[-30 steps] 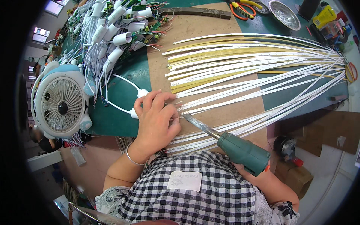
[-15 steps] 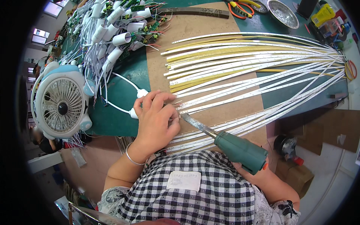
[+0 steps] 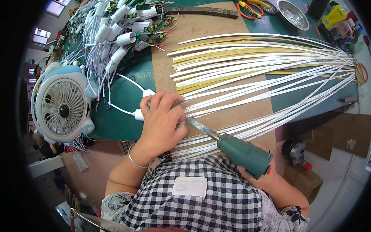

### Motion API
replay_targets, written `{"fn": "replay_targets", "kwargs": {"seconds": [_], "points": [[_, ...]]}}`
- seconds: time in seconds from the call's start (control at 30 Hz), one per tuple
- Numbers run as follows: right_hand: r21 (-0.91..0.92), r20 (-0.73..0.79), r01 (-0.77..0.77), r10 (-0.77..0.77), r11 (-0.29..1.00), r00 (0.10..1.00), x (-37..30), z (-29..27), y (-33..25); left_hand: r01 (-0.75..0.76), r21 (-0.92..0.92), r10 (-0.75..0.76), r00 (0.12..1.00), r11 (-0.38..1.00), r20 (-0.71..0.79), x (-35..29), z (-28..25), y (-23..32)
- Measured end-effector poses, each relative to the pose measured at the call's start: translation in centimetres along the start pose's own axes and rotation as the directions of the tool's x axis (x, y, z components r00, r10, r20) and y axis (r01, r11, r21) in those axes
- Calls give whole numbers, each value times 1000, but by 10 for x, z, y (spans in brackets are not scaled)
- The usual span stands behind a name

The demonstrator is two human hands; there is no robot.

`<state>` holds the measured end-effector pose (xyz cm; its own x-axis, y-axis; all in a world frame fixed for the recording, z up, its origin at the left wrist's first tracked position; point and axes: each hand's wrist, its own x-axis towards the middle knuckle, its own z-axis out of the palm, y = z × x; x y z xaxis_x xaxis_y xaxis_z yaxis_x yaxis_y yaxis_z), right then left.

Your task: The person aligns wires from power driver units to LED strips by hand and solders the connection points using a soldering gun.

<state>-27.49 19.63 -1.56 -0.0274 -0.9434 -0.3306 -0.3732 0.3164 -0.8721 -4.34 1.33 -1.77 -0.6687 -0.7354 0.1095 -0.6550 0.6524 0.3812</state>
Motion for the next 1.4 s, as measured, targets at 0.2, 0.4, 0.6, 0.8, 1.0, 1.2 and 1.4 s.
{"fn": "replay_targets", "kwargs": {"seconds": [0.2, 0.4, 0.6, 0.8, 1.0, 1.2, 1.4], "points": [[277, -125, 81, -47, 957, 991, -8, -4, 7, 13, 12, -14, 999, 1000, 52, 1, -2, 1], [351, -85, -33, 67, 936, 994, -13, -7, 4, 23, 31, -25, 998, 999, 65, 4, -4, 5], [362, -78, 81, -56, 929, 995, -8, -5, 5, 14, 54, -18, 997, 998, 77, 3, -5, 5], [298, -71, 99, -82, 949, 994, -7, -9, 8, -6, 97, -2, 996, 995, 92, 5, -8, 7], [321, -105, 134, -105, 938, 989, -7, -10, 9, -20, 111, 14, 999, 994, 52, 4, -6, 8], [377, -97, 92, -59, 922, 994, -7, -8, 8, -6, 92, -1, 997, 996, 79, 0, -8, 9], [316, -101, 70, -40, 946, 994, -6, -8, 9, -24, 164, 19, 999, 986, 31, -6, -9, 14]]}}
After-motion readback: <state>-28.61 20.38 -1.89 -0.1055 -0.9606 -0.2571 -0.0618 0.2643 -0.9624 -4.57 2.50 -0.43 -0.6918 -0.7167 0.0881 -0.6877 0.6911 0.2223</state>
